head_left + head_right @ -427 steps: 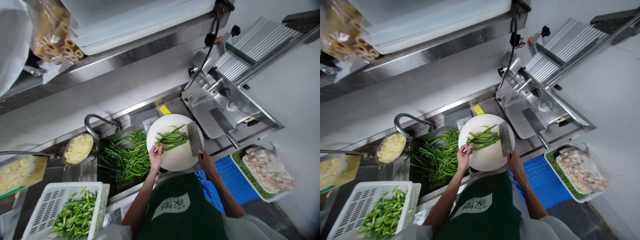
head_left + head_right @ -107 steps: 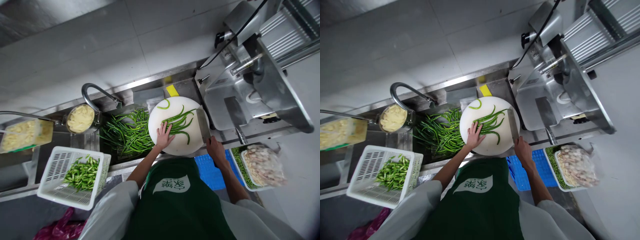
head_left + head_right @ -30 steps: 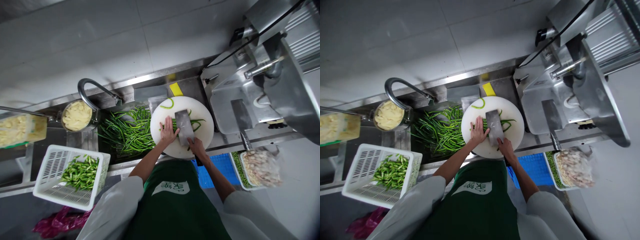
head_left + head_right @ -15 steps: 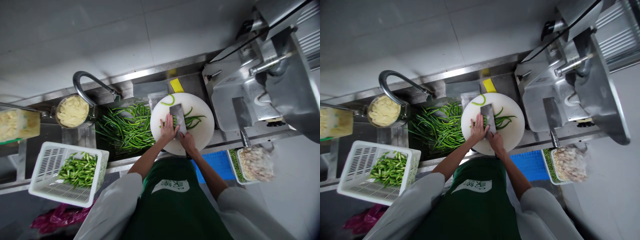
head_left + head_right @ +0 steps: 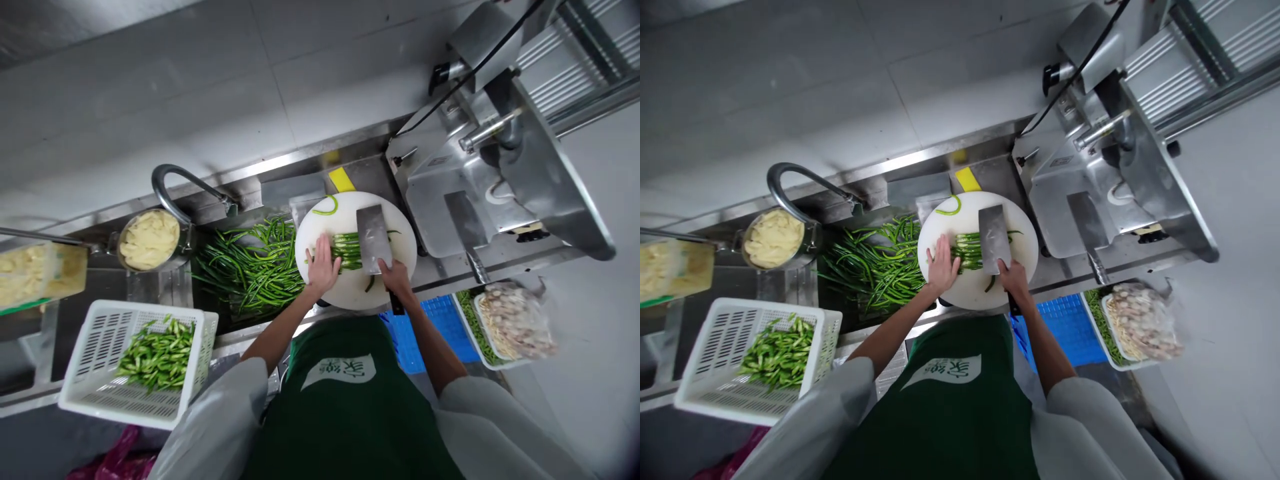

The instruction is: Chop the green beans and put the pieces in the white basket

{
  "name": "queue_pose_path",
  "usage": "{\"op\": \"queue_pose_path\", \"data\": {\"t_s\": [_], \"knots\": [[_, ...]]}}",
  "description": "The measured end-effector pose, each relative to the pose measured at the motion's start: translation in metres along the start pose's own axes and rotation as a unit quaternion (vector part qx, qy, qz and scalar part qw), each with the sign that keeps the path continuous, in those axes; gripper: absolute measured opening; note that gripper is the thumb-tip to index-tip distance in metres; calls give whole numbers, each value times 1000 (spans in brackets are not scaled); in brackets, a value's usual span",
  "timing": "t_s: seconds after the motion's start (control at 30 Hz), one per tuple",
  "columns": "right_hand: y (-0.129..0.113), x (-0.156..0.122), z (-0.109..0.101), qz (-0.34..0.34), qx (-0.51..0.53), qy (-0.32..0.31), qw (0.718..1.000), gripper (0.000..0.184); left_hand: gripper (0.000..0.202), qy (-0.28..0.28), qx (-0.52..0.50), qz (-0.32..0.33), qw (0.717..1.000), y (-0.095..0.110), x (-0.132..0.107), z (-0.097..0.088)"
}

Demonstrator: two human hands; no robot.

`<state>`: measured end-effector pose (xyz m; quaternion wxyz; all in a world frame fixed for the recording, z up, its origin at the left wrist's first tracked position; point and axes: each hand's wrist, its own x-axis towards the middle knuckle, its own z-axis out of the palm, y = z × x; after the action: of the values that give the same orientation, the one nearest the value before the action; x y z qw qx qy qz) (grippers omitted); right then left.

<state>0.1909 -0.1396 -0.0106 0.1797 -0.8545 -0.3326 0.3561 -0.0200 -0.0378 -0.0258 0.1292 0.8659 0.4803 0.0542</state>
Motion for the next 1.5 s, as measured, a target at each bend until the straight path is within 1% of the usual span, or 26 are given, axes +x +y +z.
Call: {"op": "queue_pose_path", "data": {"t_s": [0.07,0.13,0.17,0.23,0.33,0.47,0.57,0.63,0.77,0.83,0.93,1.03,1.1,1.17,1.23,1.3,1.37,1.43,1.5], "knots": [[6,6,-4,4,9,-14,1000,53,74,1,13,10,1000,19,10,8],[7,10,-3,6,-2,-14,1000,50,76,-10,32,29,999,35,21,18],[7,12,-3,9,-12,-13,1000,50,76,-15,43,33,998,40,25,22],[6,13,-2,16,-29,-16,999,48,77,-24,57,33,998,44,32,29],[6,11,-1,22,-36,-24,999,47,80,-32,60,27,997,39,36,32],[8,8,-2,31,-42,-37,998,48,82,-40,54,33,997,36,39,30],[9,8,-5,31,-52,-42,997,45,80,-42,55,41,997,34,38,28],[10,10,-8,32,-52,-49,997,45,76,-47,57,52,996,27,34,24],[10,13,-12,31,-46,-59,997,45,69,-64,69,83,992,5,16,9],[10,12,-12,30,-43,-60,997,45,68,-68,73,88,991,-1,8,4],[10,10,-10,29,-50,-51,997,47,69,-62,68,81,993,7,7,5],[10,8,-8,22,-66,-32,997,44,73,-52,56,67,995,23,19,17],[10,7,-7,19,-70,-28,997,42,74,-40,51,56,996,30,30,25],[10,7,-7,16,-67,-31,997,43,73,-25,49,49,997,33,39,29],[8,6,-7,18,-57,-33,998,44,73,-14,46,53,997,31,44,28],[8,4,-7,27,-34,-35,998,42,72,-4,39,61,997,27,41,23],[9,2,-8,47,0,-29,998,39,68,5,27,71,997,22,32,17],[14,-1,-9,66,40,-12,997,38,58,-2,11,91,996,16,19,14],[20,-2,-9,75,83,11,994,39,44,-26,-3,118,993,13,7,15]]}}
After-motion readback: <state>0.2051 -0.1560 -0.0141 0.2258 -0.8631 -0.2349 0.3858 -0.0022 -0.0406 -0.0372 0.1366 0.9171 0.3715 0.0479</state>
